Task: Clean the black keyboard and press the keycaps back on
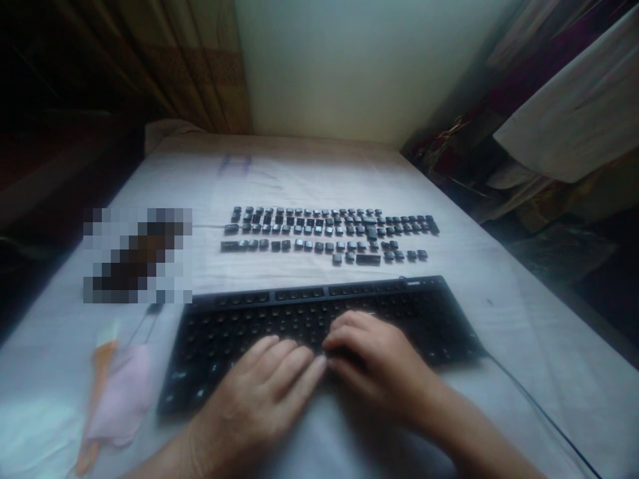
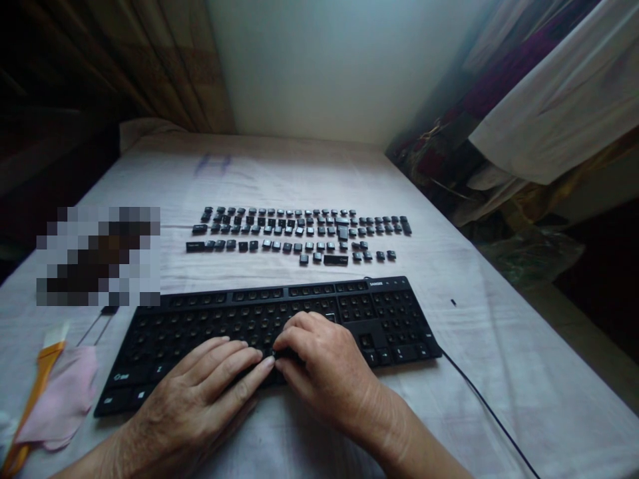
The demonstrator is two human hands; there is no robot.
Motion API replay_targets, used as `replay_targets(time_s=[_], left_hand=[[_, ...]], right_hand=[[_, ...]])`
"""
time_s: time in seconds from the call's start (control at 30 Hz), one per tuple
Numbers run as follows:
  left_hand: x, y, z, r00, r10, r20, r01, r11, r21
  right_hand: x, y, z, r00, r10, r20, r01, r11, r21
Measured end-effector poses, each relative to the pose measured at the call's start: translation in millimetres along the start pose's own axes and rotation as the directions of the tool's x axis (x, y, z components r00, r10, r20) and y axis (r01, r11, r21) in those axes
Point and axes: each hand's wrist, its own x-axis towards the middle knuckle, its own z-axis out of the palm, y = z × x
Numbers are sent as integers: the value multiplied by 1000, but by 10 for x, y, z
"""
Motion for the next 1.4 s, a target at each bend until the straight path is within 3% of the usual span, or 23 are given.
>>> replay_targets(time_s=[0.33, 0.77, 1.1, 1.4], left_hand=[[4, 6, 21, 1000, 15, -5, -15, 1000, 17], [-10, 6, 63, 1000, 15, 22, -15, 1000, 0], [-20, -7, 45, 999, 31, -13, -30, 999, 33], [-13, -13, 29, 999, 26, -31, -25, 999, 22]], right_hand=[[12, 40, 2, 1000, 15, 8, -15, 999, 43], [20, 66, 42, 997, -53, -47, 51, 998, -47], [37, 159, -63, 987, 36, -154, 9, 959, 283], [59, 208, -125, 960, 159, -231, -72, 936, 343]])
